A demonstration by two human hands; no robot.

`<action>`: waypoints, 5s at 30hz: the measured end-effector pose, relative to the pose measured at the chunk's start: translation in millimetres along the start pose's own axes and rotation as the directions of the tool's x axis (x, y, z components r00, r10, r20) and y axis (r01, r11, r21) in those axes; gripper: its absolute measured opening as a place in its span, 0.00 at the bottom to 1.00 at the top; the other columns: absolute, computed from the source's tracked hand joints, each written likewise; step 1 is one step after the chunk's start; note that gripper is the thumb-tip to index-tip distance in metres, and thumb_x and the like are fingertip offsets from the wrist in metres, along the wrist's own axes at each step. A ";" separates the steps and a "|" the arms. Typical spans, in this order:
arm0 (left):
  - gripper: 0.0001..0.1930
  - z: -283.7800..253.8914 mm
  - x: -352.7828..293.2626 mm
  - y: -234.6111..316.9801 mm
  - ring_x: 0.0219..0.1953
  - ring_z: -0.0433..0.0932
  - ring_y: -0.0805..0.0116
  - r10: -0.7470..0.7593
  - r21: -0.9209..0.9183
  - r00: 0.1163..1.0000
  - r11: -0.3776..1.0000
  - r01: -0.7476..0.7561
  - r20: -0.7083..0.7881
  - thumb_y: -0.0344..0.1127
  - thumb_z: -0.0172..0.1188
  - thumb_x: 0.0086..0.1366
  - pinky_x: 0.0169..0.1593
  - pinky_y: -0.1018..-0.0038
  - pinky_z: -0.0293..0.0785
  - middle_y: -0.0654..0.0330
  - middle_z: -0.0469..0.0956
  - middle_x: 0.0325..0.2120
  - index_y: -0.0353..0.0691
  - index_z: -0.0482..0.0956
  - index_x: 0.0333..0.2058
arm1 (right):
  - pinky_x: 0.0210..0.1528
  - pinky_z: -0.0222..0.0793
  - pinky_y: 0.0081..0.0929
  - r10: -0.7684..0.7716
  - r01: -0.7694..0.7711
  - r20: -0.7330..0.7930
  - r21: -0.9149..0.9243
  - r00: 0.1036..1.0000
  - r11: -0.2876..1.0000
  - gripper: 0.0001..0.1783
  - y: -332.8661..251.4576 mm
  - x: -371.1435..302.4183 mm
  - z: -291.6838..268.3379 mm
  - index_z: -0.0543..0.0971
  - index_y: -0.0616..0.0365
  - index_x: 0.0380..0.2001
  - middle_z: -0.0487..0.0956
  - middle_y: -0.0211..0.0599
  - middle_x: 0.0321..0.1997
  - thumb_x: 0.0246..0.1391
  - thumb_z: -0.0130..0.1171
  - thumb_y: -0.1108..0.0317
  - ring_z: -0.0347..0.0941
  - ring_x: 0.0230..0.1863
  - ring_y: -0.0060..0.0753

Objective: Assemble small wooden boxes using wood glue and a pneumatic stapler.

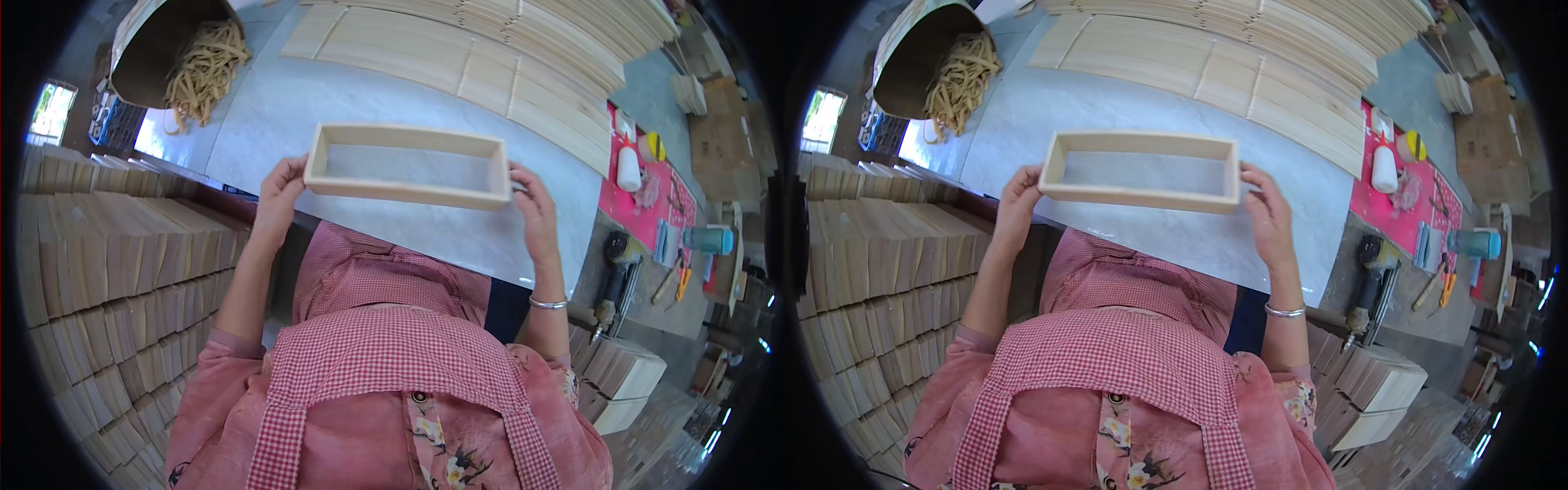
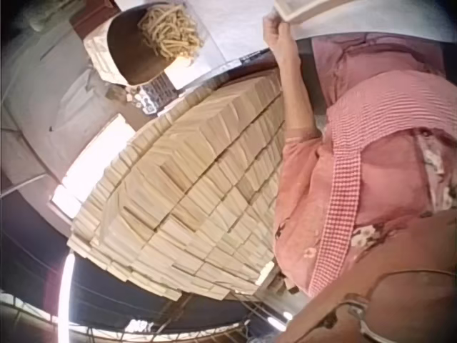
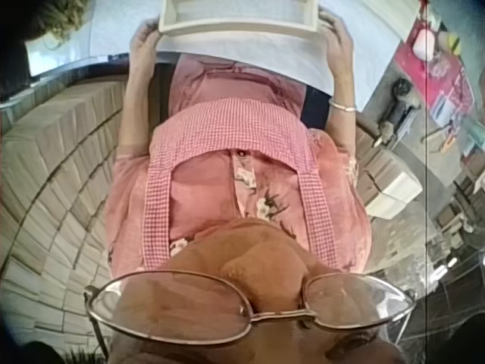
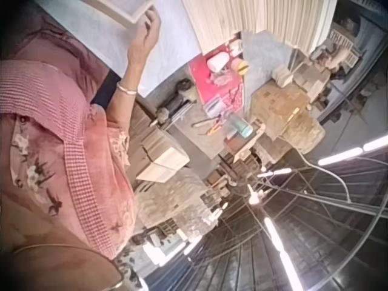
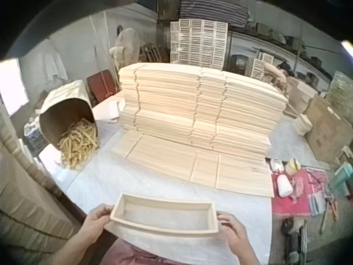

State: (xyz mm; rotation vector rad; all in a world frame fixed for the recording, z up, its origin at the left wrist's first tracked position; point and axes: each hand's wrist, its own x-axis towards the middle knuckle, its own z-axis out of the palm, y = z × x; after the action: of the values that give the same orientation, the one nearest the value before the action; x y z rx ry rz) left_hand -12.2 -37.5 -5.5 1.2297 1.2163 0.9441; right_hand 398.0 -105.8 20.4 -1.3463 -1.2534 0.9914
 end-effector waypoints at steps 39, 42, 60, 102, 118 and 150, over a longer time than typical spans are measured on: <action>0.21 -15.5 -87.1 -39.4 0.13 0.57 0.80 -0.405 -0.194 0.745 0.913 0.358 -0.531 0.50 0.59 0.70 0.18 0.82 0.53 0.70 0.64 0.12 0.41 0.77 0.24 | 0.30 0.72 0.23 -0.105 0.095 -0.241 -0.050 0.965 0.994 0.26 -28.0 -7.9 70.7 0.70 0.58 0.58 0.73 0.43 0.51 0.58 0.61 0.62 0.74 0.39 0.34; 0.22 -23.1 -98.2 -53.2 0.13 0.59 0.79 -0.461 -0.225 0.713 0.886 0.407 -0.528 0.50 0.59 0.71 0.19 0.82 0.56 0.68 0.65 0.12 0.41 0.76 0.22 | 0.46 0.75 0.30 -0.194 0.179 -0.060 -0.191 0.979 0.965 0.28 -28.0 -13.0 110.5 0.69 0.57 0.58 0.73 0.44 0.55 0.55 0.63 0.66 0.73 0.48 0.40; 0.19 -52.5 -139.8 -145.0 0.21 0.74 0.78 -0.680 -0.376 0.558 0.730 0.570 -0.475 0.51 0.60 0.70 0.28 0.82 0.67 0.65 0.75 0.22 0.43 0.76 0.26 | 0.50 0.74 0.33 -0.339 0.360 0.126 -0.232 0.932 0.904 0.32 -47.6 6.5 162.5 0.68 0.58 0.57 0.74 0.45 0.54 0.51 0.70 0.69 0.75 0.49 0.43; 0.04 -54.1 -142.6 -219.3 0.26 0.72 0.70 -0.629 -0.204 0.578 0.749 0.631 -0.520 0.30 0.61 0.62 0.31 0.75 0.69 0.59 0.75 0.26 0.37 0.76 0.31 | 0.50 0.74 0.34 -0.367 0.235 -0.212 -0.468 0.906 0.852 0.29 -42.4 16.0 93.2 0.69 0.58 0.55 0.77 0.46 0.53 0.53 0.70 0.65 0.75 0.49 0.42; 0.04 -58.6 -138.3 -239.6 0.25 0.71 0.71 -0.647 -0.149 0.593 0.726 0.672 -0.479 0.31 0.60 0.64 0.29 0.76 0.67 0.59 0.77 0.25 0.37 0.78 0.32 | 0.51 0.73 0.34 -0.396 0.130 -0.363 -0.578 0.843 0.806 0.27 -32.7 -11.1 19.1 0.71 0.60 0.53 0.77 0.46 0.52 0.53 0.69 0.66 0.75 0.48 0.42; 0.10 -71.8 -146.7 -290.7 0.32 0.76 0.65 -0.522 0.071 0.700 0.776 0.627 -0.487 0.33 0.61 0.61 0.38 0.74 0.73 0.56 0.80 0.29 0.31 0.81 0.35 | 0.47 0.72 0.32 -0.032 -0.091 -0.498 -0.220 0.867 0.971 0.27 -61.1 -90.0 26.1 0.71 0.60 0.54 0.76 0.43 0.48 0.53 0.66 0.66 0.73 0.42 0.37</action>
State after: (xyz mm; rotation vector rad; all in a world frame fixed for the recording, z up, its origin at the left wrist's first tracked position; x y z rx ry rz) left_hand -132.4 -209.7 -264.6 0.7113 1.9879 0.6160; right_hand 351.0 -194.0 70.7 -1.6804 -0.9694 0.4648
